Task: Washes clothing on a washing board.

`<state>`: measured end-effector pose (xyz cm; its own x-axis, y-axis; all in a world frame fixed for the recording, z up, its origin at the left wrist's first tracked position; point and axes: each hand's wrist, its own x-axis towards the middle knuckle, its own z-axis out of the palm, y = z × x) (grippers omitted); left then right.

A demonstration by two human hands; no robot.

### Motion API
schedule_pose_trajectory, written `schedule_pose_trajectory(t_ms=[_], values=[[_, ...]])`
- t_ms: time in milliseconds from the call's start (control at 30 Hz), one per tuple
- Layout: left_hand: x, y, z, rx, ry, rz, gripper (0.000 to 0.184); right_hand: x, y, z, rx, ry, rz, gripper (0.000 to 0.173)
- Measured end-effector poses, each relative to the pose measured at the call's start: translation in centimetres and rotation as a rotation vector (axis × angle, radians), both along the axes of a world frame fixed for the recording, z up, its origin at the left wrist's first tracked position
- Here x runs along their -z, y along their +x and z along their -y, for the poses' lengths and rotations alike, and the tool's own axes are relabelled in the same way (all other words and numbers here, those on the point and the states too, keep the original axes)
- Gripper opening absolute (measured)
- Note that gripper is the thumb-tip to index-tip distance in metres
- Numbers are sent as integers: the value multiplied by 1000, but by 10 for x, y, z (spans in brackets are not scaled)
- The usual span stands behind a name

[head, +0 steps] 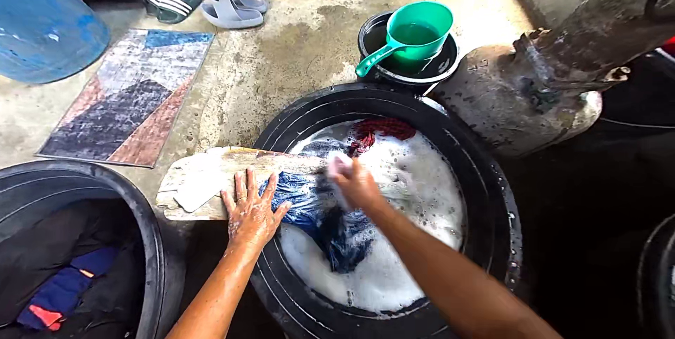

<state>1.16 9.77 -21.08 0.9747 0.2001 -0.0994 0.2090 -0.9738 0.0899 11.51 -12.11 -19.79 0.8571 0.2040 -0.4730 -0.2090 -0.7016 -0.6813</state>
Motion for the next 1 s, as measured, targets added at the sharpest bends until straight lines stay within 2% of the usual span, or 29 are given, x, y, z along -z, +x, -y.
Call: schedule_pose_trajectory(t_ms=[67, 133, 200, 300, 367, 400, 467, 533, 600, 633, 700, 800, 867, 933, 1000], values=[[-1, -1, -2, 10, -8, 25, 71, -16, -22, -63, -85, 170, 28, 52], [-2, 0, -2, 12, -6, 28, 67, -9, -26, -80, -231, 93, 73, 50], [-1, -1, -2, 12, 3, -16, 74, 17, -20, -41, -260, -44, 110, 53], [3, -2, -2, 7, 2, 11, 78, 58, 1, 61, -91, -266, 24, 59], [3, 0, -2, 6, 7, 23, 78, 56, 15, 98, 4, -348, -50, 59], [3, 1, -1, 5, 12, 20, 78, 45, 20, 95, 9, -351, -63, 59], [3, 2, 0, 2, 16, 1, 78, 14, 18, 51, -25, -215, -25, 58], [1, 1, -1, -1, 16, -26, 76, -14, -2, -20, -66, 35, 28, 54], [-1, 0, -2, 0, 3, -7, 68, -19, -22, -73, -136, 198, 64, 50], [-1, 1, -2, -1, -2, -6, 65, -10, -27, -80, -192, 183, 82, 48], [1, 1, -4, 15, 9, -15, 71, 22, -26, -51, -244, 31, 137, 51], [7, -2, -4, 27, 13, 21, 76, 61, -7, 55, -148, -247, 45, 60], [5, 0, -3, 24, 12, 34, 76, 61, 10, 101, -57, -366, -39, 57], [4, 1, -2, 24, 8, 41, 76, 29, 21, 86, -67, -352, -92, 55], [5, -1, -3, 33, 7, 33, 76, -4, 12, 26, -98, -144, -34, 54]])
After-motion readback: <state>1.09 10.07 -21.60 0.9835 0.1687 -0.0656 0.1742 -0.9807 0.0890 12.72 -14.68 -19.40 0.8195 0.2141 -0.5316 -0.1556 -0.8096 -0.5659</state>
